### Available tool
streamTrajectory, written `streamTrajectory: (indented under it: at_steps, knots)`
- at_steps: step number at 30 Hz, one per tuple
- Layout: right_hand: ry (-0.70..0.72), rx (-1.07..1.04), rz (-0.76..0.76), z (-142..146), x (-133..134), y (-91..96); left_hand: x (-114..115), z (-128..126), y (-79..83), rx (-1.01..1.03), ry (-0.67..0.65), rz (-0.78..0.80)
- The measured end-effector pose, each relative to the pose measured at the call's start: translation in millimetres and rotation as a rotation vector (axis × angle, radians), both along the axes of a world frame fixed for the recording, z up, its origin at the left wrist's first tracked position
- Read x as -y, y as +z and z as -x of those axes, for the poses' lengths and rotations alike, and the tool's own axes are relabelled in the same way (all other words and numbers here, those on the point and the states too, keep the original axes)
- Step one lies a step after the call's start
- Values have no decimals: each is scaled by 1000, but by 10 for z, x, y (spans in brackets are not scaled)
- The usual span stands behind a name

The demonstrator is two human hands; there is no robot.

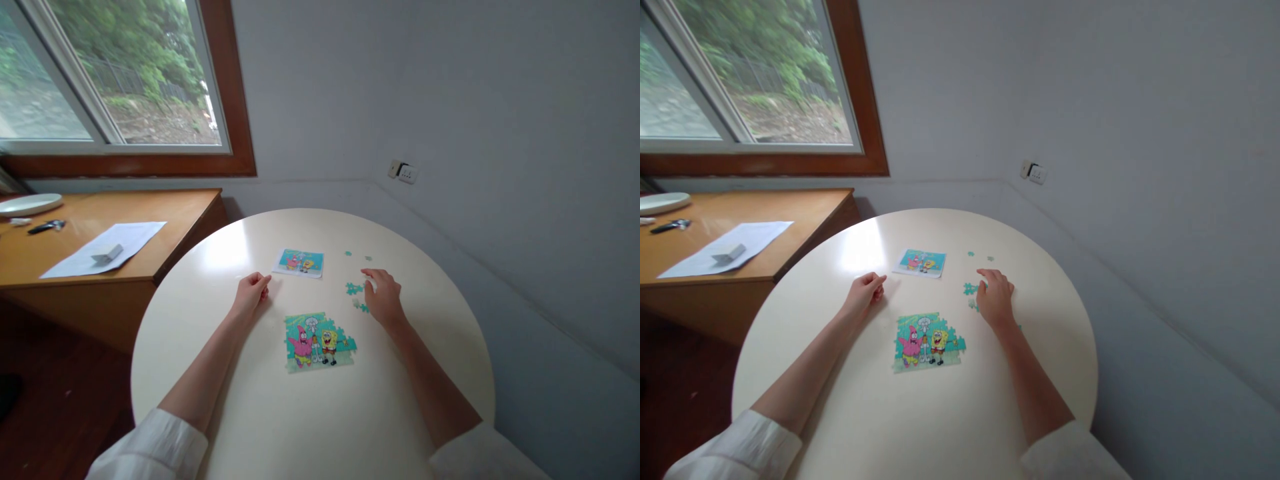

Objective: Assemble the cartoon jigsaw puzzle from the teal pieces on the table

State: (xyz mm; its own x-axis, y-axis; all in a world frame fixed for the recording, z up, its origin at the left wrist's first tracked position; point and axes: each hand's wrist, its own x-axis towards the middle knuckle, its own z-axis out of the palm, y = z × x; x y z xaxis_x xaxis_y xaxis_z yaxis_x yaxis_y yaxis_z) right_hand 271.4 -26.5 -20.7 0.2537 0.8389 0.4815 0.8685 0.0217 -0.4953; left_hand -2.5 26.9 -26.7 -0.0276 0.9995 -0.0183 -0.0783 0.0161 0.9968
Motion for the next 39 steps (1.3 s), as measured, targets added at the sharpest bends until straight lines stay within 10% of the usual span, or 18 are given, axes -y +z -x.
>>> streamTrajectory:
  at_steps: [39]
  knots:
    - [-178, 130, 258, -227, -73, -143, -65, 19, -63, -200, 106, -159]
